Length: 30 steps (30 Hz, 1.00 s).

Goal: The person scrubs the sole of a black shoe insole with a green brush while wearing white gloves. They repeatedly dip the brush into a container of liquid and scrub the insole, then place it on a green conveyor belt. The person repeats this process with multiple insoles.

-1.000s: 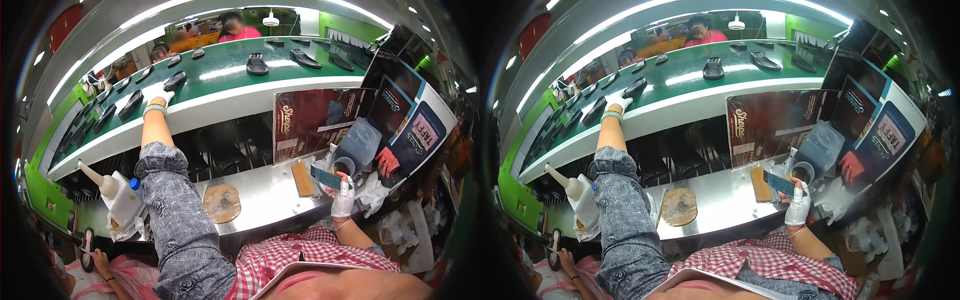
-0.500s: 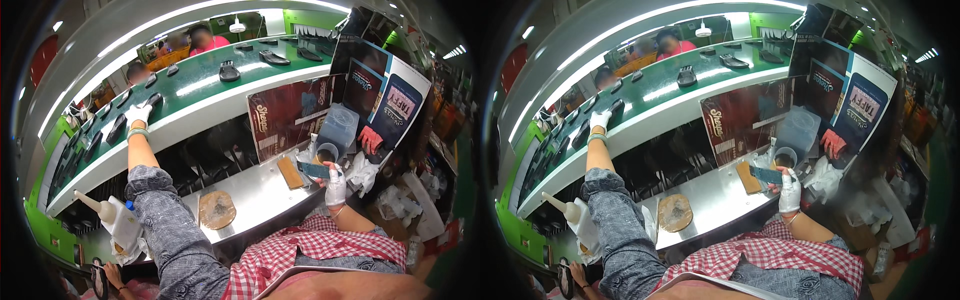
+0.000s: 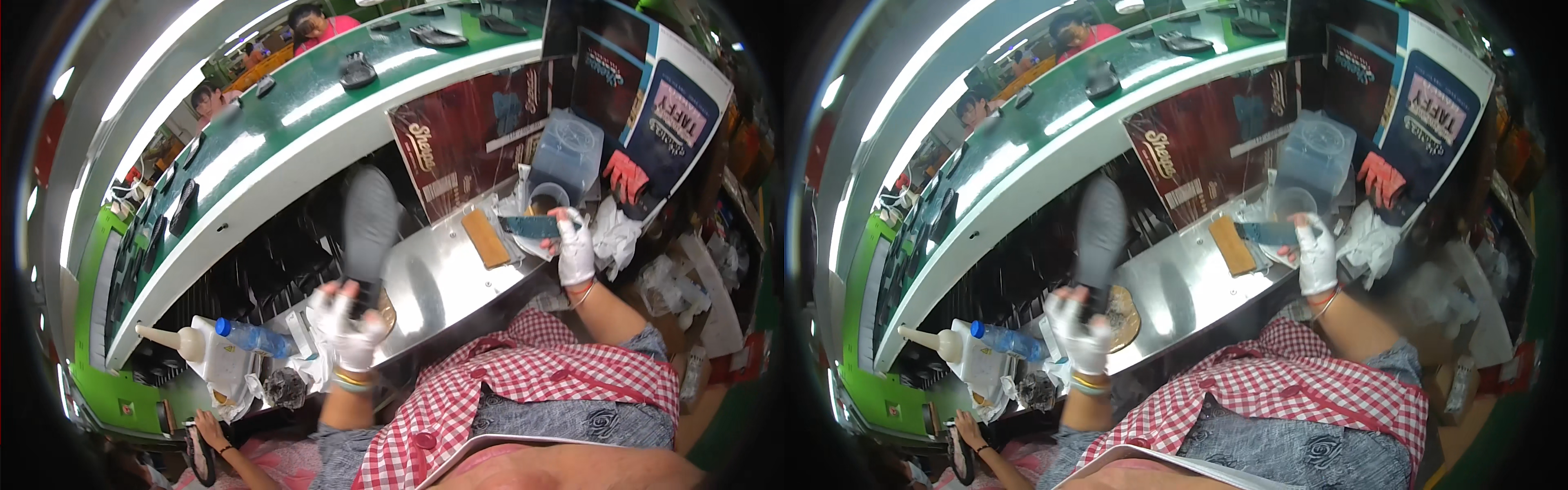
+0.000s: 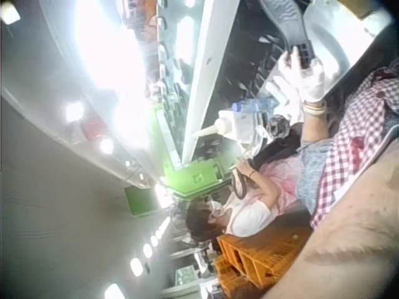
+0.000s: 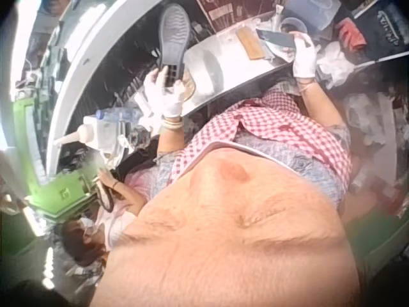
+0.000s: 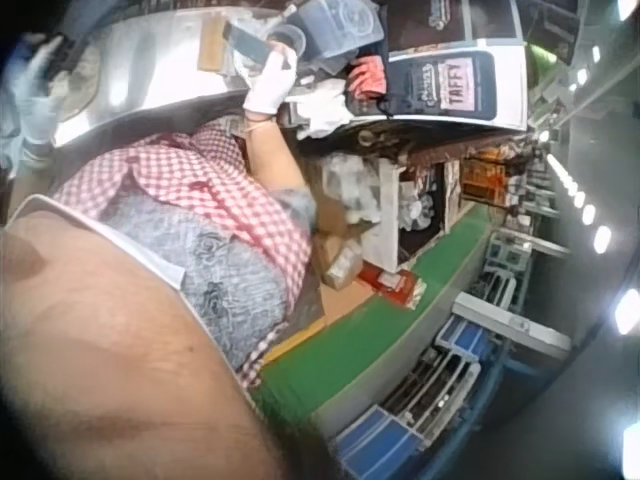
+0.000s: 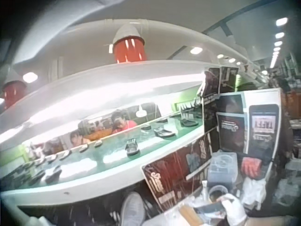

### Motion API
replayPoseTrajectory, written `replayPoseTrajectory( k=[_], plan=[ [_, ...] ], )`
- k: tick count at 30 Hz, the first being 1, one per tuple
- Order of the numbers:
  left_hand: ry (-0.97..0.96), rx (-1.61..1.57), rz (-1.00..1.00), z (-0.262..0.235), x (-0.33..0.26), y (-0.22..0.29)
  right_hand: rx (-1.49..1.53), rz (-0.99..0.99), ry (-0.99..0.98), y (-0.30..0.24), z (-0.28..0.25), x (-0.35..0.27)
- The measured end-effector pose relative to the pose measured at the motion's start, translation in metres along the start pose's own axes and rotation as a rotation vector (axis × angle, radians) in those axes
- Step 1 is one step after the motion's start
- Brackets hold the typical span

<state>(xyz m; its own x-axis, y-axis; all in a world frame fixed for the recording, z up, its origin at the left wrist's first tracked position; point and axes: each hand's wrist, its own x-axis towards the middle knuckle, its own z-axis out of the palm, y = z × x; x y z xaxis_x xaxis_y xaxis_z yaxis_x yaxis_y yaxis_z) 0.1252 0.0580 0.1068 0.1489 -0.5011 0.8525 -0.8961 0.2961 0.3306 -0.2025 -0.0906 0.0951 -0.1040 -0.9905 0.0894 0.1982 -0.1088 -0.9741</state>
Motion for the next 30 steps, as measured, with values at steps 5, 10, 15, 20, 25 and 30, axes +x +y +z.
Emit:
replayPoseTrajectory(
  k=[5,10,15,20,25,30],
  plan=[
    [-0.284,-0.295,-0.601,0.062,-0.115,0.019,-0.280,-0.138,-0.061,-0.018,-0.021,0.034],
    [-0.177,-1.253,-1.444,0.078,-0.104,0.016,-0.305,-0.091,-0.057,-0.031,-0.050,0.054],
    [-0.207,-1.925,-1.855,0.097,-0.109,-0.011,-0.465,-0.080,-0.090,-0.023,-0.053,0.066],
    [-0.155,-1.894,-1.747,0.112,-0.096,0.014,-0.396,-0.081,-0.112,-0.015,-0.058,0.072],
    [-0.256,-1.643,-1.662,0.116,-0.074,0.029,-0.443,-0.034,-0.123,-0.012,-0.060,0.073],
    [-0.383,-1.687,-1.506,0.121,-0.051,0.047,-0.466,-0.028,-0.140,-0.007,-0.065,0.079]
  ],
)
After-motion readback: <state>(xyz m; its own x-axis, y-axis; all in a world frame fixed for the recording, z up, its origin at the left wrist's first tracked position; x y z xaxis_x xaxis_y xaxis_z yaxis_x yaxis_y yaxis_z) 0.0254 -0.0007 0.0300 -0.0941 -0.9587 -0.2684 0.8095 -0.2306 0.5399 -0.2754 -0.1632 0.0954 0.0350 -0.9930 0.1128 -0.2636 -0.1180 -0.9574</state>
